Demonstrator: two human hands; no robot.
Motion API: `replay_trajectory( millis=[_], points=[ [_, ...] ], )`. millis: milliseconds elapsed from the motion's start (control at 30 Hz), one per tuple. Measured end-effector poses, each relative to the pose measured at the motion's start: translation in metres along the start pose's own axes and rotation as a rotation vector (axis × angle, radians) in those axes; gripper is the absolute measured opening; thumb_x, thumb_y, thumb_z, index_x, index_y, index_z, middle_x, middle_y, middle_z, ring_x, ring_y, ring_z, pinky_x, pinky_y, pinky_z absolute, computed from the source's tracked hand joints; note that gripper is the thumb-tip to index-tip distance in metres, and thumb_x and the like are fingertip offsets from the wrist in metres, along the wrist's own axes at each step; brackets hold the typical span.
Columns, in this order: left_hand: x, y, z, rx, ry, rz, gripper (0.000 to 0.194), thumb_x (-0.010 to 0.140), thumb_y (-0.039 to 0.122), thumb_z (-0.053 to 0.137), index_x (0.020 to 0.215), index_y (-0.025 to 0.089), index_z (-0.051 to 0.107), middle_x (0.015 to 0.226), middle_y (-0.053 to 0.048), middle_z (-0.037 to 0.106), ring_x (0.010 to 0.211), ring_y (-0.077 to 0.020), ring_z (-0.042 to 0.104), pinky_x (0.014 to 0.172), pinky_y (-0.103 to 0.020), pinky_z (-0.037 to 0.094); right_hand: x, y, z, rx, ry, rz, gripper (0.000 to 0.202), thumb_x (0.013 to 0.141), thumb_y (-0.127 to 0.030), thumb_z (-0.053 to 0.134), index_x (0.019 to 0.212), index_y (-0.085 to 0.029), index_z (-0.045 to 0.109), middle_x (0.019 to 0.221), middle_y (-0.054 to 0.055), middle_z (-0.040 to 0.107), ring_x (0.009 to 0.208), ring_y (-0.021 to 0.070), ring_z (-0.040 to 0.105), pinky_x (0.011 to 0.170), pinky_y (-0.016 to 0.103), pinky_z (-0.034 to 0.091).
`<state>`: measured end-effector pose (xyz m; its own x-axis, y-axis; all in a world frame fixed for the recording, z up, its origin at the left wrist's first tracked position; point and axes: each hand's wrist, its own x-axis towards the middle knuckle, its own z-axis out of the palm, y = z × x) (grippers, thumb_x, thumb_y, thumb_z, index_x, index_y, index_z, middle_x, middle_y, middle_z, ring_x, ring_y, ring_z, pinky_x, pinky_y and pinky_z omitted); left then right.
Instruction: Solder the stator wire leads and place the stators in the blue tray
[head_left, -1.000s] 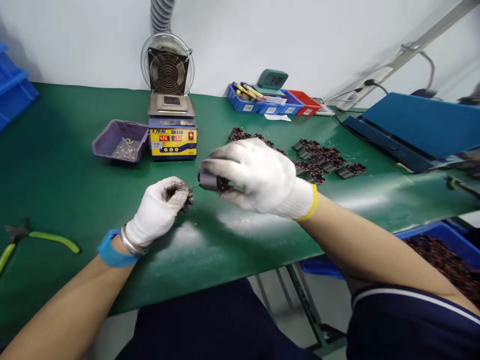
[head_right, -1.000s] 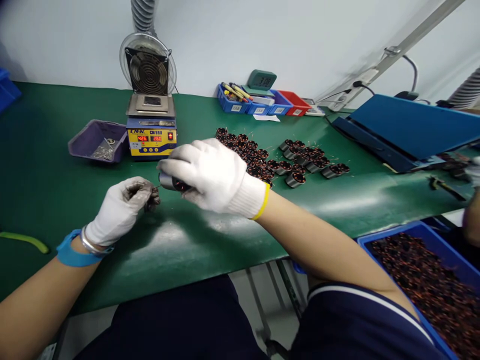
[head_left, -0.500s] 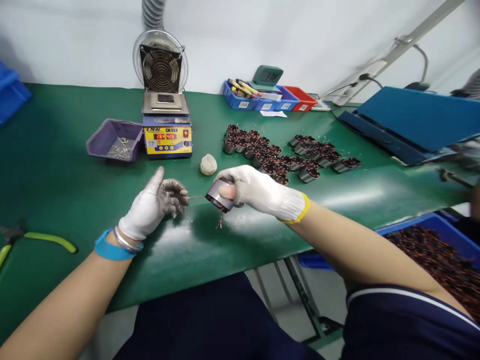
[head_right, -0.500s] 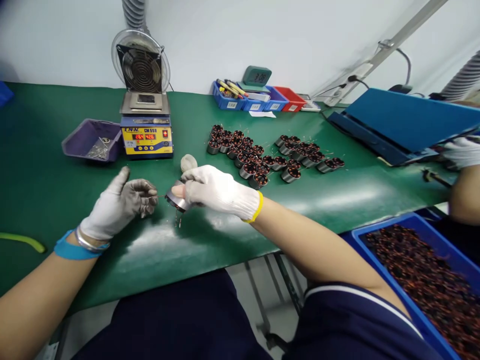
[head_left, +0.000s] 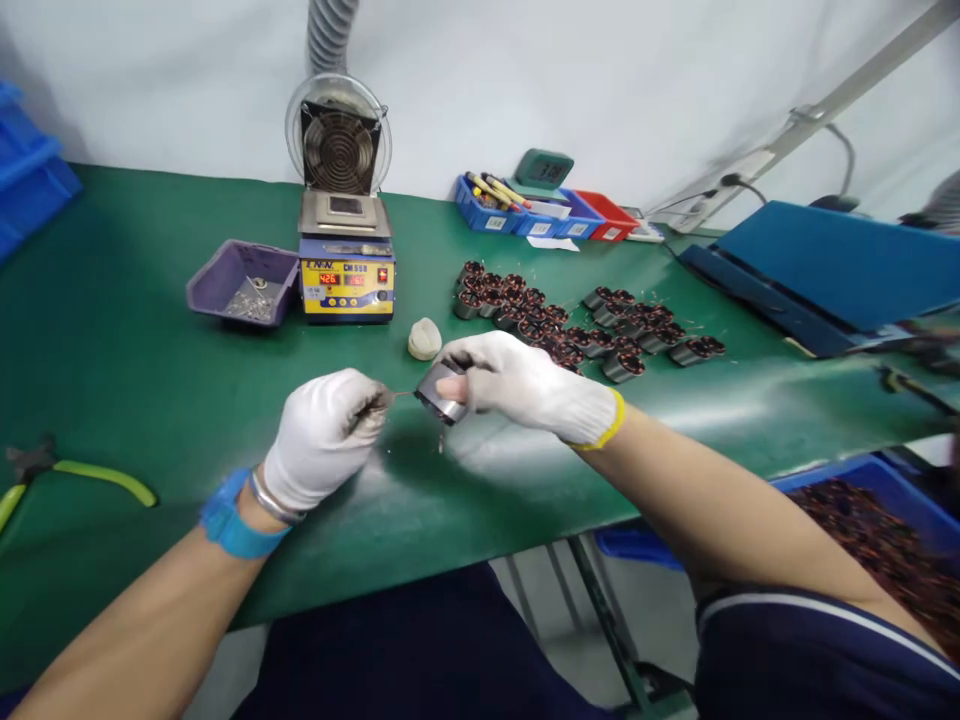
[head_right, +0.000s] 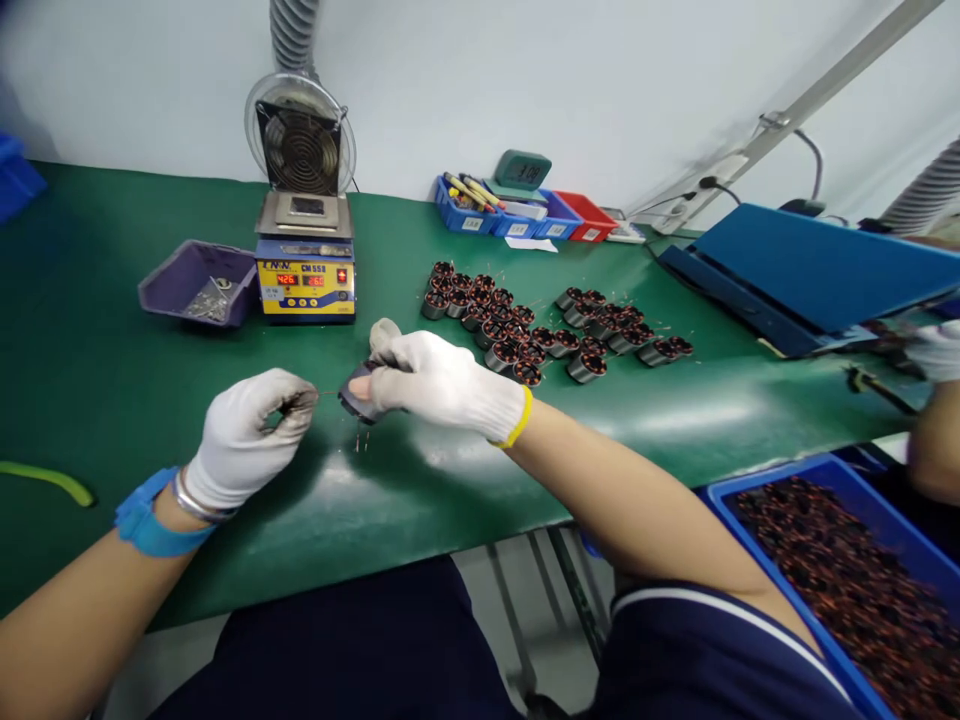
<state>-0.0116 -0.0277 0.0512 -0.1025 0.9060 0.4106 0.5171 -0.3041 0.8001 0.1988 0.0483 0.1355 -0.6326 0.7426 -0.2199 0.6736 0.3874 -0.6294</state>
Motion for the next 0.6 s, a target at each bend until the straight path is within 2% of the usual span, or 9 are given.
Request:
replay_trajectory(
  millis=[67,133,233,333,400,500,600],
  points=[
    [0.003,-0.012,0.0,0.165,0.094,0.088,0.029,0.091,0.042,0.054,0.099,0.019,0.071,0.098,-0.01,0.075,0.092,-0.0233,0.07,0.089,-0.034,0.053,0.014,-0.005,-0.015,0.017,0.008,-0.002,0.043,0.085,-0.057,0.057,0.085,-0.017,0.071,0.077,0.005,0.071,0.067,0.0173,0.063,0.059,0.027,0.044],
    [0.007,-0.027,0.004,0.352,0.109,0.071,0.049,0.093,0.049,0.052,0.124,0.014,0.065,0.125,-0.017,0.07,0.115,-0.0297,0.066,0.102,-0.041,0.049,0.032,-0.018,-0.035,-0.221,0.172,0.025,0.042,0.084,-0.057,0.061,0.094,-0.017,0.073,0.083,0.006,0.073,0.075,0.0208,0.066,0.064,0.03,0.048],
    [0.012,-0.047,0.014,0.694,-0.08,-0.011,0.074,0.088,0.057,0.058,0.139,0.004,0.055,0.149,-0.026,0.052,0.135,-0.0425,0.051,0.113,-0.057,0.038,0.07,-0.044,-0.067,-0.678,0.409,0.019,0.045,0.083,-0.052,0.065,0.111,-0.018,0.072,0.102,0.011,0.073,0.095,0.0301,0.068,0.077,0.04,0.051],
    [0.01,-0.057,0.022,0.876,-0.264,-0.083,0.078,0.089,0.06,0.057,0.143,0.005,0.053,0.155,-0.026,0.047,0.14,-0.0458,0.044,0.115,-0.064,0.032,0.122,-0.06,-0.092,-0.907,0.438,-0.076,0.049,0.083,-0.041,0.068,0.124,-0.014,0.067,0.126,0.017,0.066,0.111,0.0365,0.064,0.089,0.048,0.05],
    [0.008,-0.058,0.025,0.903,-0.303,-0.102,0.078,0.09,0.061,0.054,0.146,0.006,0.052,0.157,-0.025,0.045,0.143,-0.0449,0.041,0.117,-0.063,0.03,0.159,-0.061,-0.1,-0.975,0.447,-0.097,0.048,0.084,-0.035,0.068,0.126,-0.014,0.065,0.131,0.017,0.062,0.114,0.0347,0.063,0.095,0.046,0.049],
    [0.007,-0.056,0.024,0.895,-0.318,-0.125,0.08,0.091,0.062,0.052,0.148,0.006,0.05,0.159,-0.025,0.042,0.145,-0.0446,0.039,0.118,-0.063,0.029,0.21,-0.056,-0.1,-1.008,0.455,-0.079,0.044,0.083,-0.027,0.069,0.125,-0.016,0.065,0.132,0.014,0.061,0.117,0.0334,0.061,0.101,0.048,0.049],
    [0.008,-0.054,0.023,0.876,-0.329,-0.148,0.08,0.091,0.061,0.053,0.149,0.006,0.05,0.16,-0.024,0.041,0.146,-0.0448,0.037,0.119,-0.063,0.027,0.241,-0.051,-0.091,-0.915,0.439,-0.136,0.039,0.081,-0.019,0.069,0.119,-0.013,0.067,0.127,0.017,0.063,0.121,0.0404,0.059,0.101,0.059,0.048]
  ],
)
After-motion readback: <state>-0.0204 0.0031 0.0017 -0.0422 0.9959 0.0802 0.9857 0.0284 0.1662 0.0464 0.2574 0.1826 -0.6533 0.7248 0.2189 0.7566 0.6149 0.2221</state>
